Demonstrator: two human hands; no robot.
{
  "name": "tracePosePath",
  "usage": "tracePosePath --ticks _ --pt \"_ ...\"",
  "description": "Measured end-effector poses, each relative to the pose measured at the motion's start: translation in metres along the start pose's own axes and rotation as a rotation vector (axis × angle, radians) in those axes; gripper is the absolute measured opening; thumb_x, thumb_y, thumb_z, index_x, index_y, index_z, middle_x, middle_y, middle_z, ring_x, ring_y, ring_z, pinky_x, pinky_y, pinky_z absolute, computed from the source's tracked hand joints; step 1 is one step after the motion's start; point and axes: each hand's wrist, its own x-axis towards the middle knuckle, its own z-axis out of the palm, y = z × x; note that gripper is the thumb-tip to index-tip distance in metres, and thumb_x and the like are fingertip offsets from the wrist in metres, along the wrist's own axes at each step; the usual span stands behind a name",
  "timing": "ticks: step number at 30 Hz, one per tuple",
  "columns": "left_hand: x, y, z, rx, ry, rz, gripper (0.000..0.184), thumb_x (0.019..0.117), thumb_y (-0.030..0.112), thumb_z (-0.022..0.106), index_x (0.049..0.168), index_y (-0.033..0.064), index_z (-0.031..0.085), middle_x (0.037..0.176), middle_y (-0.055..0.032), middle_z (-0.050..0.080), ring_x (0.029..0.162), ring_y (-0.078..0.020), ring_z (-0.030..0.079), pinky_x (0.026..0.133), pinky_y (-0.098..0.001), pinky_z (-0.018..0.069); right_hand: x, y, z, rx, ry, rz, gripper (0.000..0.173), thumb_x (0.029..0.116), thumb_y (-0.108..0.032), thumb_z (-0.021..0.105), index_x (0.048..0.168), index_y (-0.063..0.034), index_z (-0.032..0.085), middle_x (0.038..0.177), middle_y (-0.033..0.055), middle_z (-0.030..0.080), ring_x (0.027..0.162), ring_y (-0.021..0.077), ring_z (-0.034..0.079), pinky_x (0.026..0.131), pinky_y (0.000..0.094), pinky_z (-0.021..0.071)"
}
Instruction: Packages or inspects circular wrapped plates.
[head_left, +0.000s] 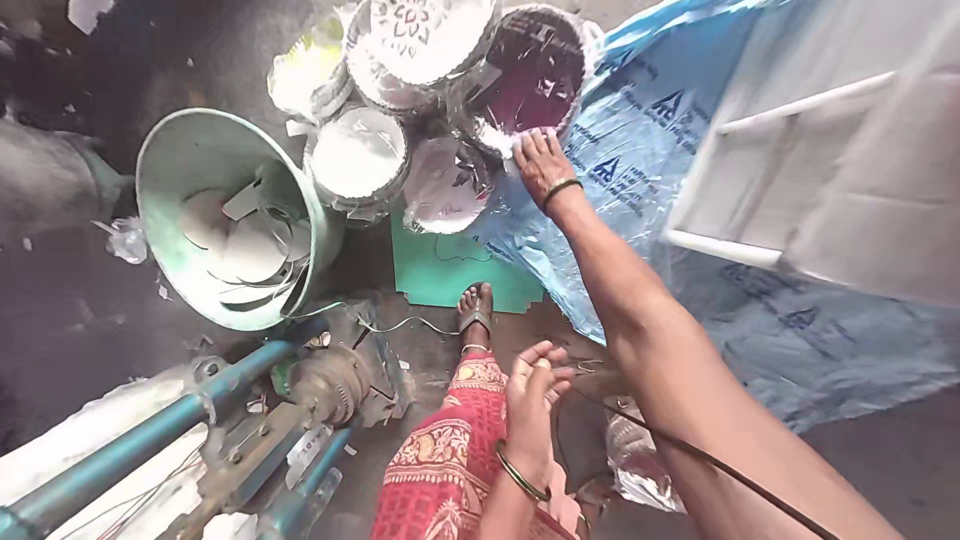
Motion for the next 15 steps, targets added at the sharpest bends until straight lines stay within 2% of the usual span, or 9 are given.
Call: tracePosePath --ticks 2,4,6,7,9,12,15 --pt "0.001 -0.002 -0.002 0.014 -0.016 -0.064 0.038 0.1095 0.014 0.037 0.142 -0.0015 0.050 0.129 -0.0159 0.064 0.104 -0.0210 0.068 0.092 -0.0355 0.0567 0.028 -0.002 0.000 -0.035 -0.052 0.055 0.041 0.0989 0.010 0.047 0.140 0.0134 0.049 0.141 0.0355 0.051 0.137 0.0523 0.043 0.120 0.0678 0.0184" --pt "0.002 0.002 -0.006 0.010 0.009 -0.092 0.038 0.1099 0.014 0.036 0.141 -0.0012 0.051 0.128 -0.0156 0.065 0.106 -0.0209 0.068 0.093 -0.0356 0.0556 0.045 -0.004 0.004 -0.080 -0.111 0.122 0.037 0.0987 0.009 0.048 0.135 0.0128 0.054 0.137 0.0348 0.053 0.133 0.0527 0.047 0.117 0.0718 0.0206" --pt "0.003 0.006 -0.008 0.001 0.042 -0.094 0.037 0.1101 0.015 0.036 0.140 -0.0004 0.052 0.127 -0.0144 0.066 0.108 -0.0202 0.067 0.093 -0.0350 0.0544 0.052 -0.001 0.004 -0.053 -0.102 0.145 0.034 0.0981 0.009 0.049 0.131 0.0132 0.057 0.134 0.0367 0.055 0.130 0.0560 0.049 0.107 0.0761 0.0305" --pt "0.004 0.006 -0.008 0.000 0.042 -0.087 0.037 0.1100 0.015 0.036 0.140 -0.0006 0.052 0.127 -0.0142 0.066 0.108 -0.0201 0.067 0.093 -0.0348 0.0545 0.054 0.002 0.003 -0.056 -0.095 0.138 0.032 0.0983 0.008 0.049 0.129 0.0137 0.057 0.132 0.0374 0.056 0.127 0.0567 0.051 0.101 0.0746 0.0376" --pt "0.004 0.003 -0.009 -0.001 0.029 -0.089 0.037 0.1097 0.014 0.036 0.140 -0.0015 0.052 0.128 -0.0148 0.065 0.108 -0.0207 0.067 0.093 -0.0353 0.0549 0.050 0.004 -0.001 -0.078 -0.112 0.106 0.030 0.0987 0.008 0.048 0.127 0.0156 0.057 0.126 0.0388 0.058 0.121 0.0574 0.055 0.093 0.0710 0.0447" --pt "-0.001 -0.007 -0.007 -0.020 0.017 -0.095 0.038 0.1099 0.013 0.035 0.140 -0.0024 0.050 0.129 -0.0165 0.065 0.111 -0.0225 0.067 0.095 -0.0368 0.0554 0.023 -0.001 -0.009 -0.063 -0.194 0.081 0.029 0.1013 0.006 0.044 0.127 0.0162 0.056 0.125 0.0382 0.058 0.120 0.0563 0.056 0.092 0.0677 0.0464" --pt "-0.003 -0.016 -0.001 -0.019 0.011 -0.094 0.037 0.1104 0.014 0.036 0.141 -0.0011 0.051 0.130 -0.0167 0.065 0.111 -0.0236 0.067 0.095 -0.0373 0.0551 -0.014 0.001 -0.003 -0.038 -0.188 0.067 0.028 0.0997 0.007 0.047 0.124 0.0143 0.059 0.125 0.0354 0.059 0.121 0.0542 0.056 0.095 0.0664 0.0466"
